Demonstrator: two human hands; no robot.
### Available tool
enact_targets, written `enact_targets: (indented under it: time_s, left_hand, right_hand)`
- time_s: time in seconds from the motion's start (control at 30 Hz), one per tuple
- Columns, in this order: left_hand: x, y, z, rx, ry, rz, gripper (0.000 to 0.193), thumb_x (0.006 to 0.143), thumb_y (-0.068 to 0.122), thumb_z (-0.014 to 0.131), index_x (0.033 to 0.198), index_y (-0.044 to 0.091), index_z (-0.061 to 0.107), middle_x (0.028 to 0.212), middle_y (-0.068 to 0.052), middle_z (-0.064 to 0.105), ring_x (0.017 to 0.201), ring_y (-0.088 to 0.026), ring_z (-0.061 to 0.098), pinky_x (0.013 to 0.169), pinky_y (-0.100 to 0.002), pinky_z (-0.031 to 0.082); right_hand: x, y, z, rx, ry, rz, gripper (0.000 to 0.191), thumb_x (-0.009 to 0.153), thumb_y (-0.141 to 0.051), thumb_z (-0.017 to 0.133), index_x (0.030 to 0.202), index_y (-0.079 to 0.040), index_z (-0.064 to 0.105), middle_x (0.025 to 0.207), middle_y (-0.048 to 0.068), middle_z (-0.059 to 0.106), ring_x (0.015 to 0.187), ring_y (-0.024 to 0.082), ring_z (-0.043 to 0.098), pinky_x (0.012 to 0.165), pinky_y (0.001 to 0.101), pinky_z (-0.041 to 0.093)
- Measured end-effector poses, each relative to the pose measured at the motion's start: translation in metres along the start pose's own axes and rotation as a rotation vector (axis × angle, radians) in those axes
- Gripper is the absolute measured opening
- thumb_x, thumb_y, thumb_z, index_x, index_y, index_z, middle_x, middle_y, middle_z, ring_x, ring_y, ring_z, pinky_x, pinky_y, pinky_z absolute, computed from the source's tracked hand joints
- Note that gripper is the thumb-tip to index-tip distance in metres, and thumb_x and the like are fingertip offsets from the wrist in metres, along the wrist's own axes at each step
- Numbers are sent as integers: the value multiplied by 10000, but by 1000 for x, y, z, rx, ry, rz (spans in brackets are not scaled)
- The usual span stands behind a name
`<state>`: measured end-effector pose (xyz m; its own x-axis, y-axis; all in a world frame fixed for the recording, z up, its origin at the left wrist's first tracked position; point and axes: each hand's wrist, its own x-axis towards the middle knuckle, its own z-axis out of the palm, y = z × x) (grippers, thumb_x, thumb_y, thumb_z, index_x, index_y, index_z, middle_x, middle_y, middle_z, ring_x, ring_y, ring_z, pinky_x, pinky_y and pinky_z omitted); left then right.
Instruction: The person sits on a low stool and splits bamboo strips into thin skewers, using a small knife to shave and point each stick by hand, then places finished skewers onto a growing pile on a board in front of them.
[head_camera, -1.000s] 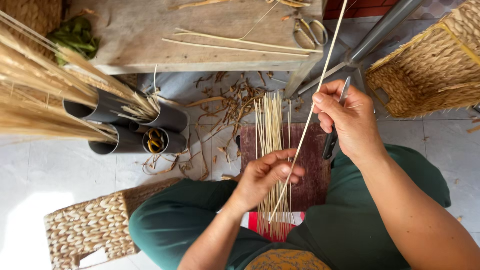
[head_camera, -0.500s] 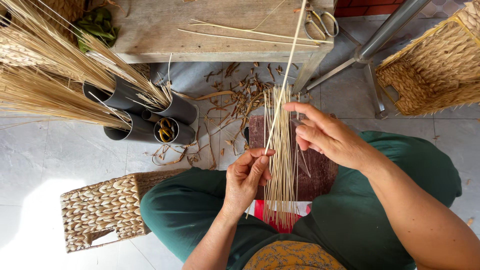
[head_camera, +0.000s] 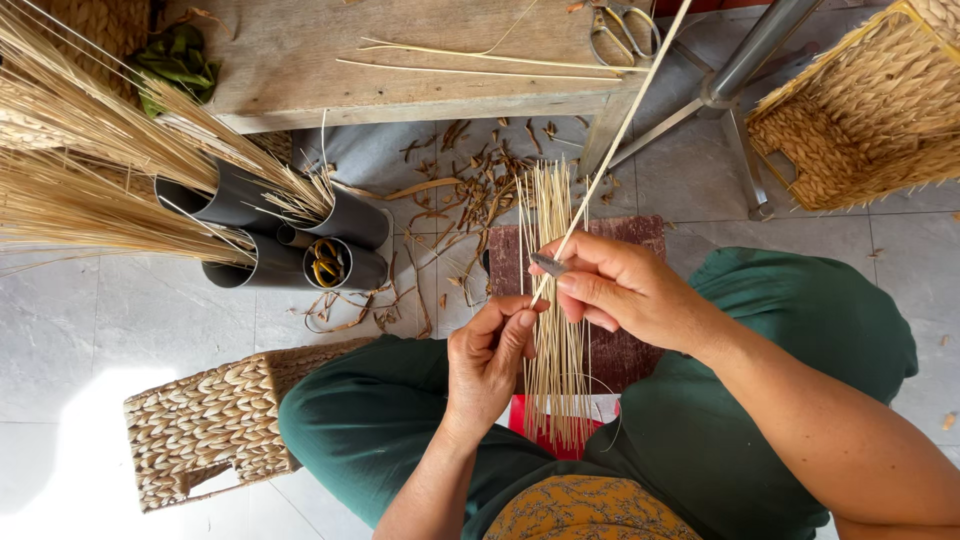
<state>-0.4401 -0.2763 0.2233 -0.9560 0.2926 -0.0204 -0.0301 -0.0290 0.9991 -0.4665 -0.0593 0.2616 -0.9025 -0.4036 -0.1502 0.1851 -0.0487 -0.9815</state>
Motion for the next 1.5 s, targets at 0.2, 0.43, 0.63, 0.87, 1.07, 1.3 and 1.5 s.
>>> enact_targets:
  time_s: [0.2, 0.43, 0.63, 0.87, 1.07, 1.3, 1.5]
  left_hand:
    - [-10, 3, -8, 1, -27, -37, 177, 1036, 140, 639, 1092, 7, 742, 632, 46, 529, 558, -9, 442, 494, -185, 367]
    - [-22, 1, -21, 13, -33, 18, 160, 1023, 99, 645, 1044, -33, 732, 758, -1, 662, 596, -34, 496, 528, -208, 430]
    - [-33, -6, -40, 82, -77, 19, 157, 994, 81, 655, 1022, -50, 738, 845, -30, 732, 609, -51, 526, 535, -217, 454]
    - [-39, -14, -68, 146, -89, -42, 158, 965, 79, 663, 1006, -33, 767, 735, -15, 692, 563, -47, 529, 495, -212, 435]
    - [-24, -12, -44, 31, 63, -88, 170, 1003, 70, 633, 1053, -40, 753, 617, 32, 549, 559, -24, 448, 491, -200, 335]
    - [2, 4, -2, 115, 11, 28, 145, 1006, 99, 666, 1052, -7, 753, 685, 28, 614, 579, -17, 495, 505, -203, 405]
    - [-3, 0, -15, 62, -63, -6, 145, 1014, 91, 659, 1042, -14, 755, 667, 19, 600, 575, -24, 484, 495, -208, 389]
  right_hand:
    - [-6, -7, -5, 18, 75, 15, 280, 1023, -97, 537, 1274, -8, 624, 711, 23, 618, 532, 29, 428, 457, 188, 366]
    - [-10, -19, -22, 48, 214, -94, 231, 1056, -88, 523, 1230, 13, 638, 757, 38, 607, 565, 41, 424, 478, 186, 367]
    - [-26, -29, -51, 131, 336, -183, 206, 1067, -83, 529, 1208, 20, 638, 764, 63, 586, 570, 54, 414, 497, 205, 365]
    - [-47, -46, -86, 182, 591, -339, 178, 1112, -78, 525, 1229, 8, 628, 784, 56, 568, 564, 63, 406, 514, 222, 361]
    - [-39, -36, -46, 110, 342, -201, 341, 1077, -100, 465, 1389, -29, 580, 746, 53, 626, 528, 39, 425, 477, 200, 366]
    - [-14, -5, 3, -140, 92, -5, 334, 1052, -112, 479, 1368, -56, 573, 758, 33, 642, 534, 31, 443, 473, 191, 394]
    - [-22, -10, -33, 48, 255, -77, 280, 1064, -95, 503, 1280, 27, 631, 767, 59, 620, 562, 48, 426, 484, 195, 368]
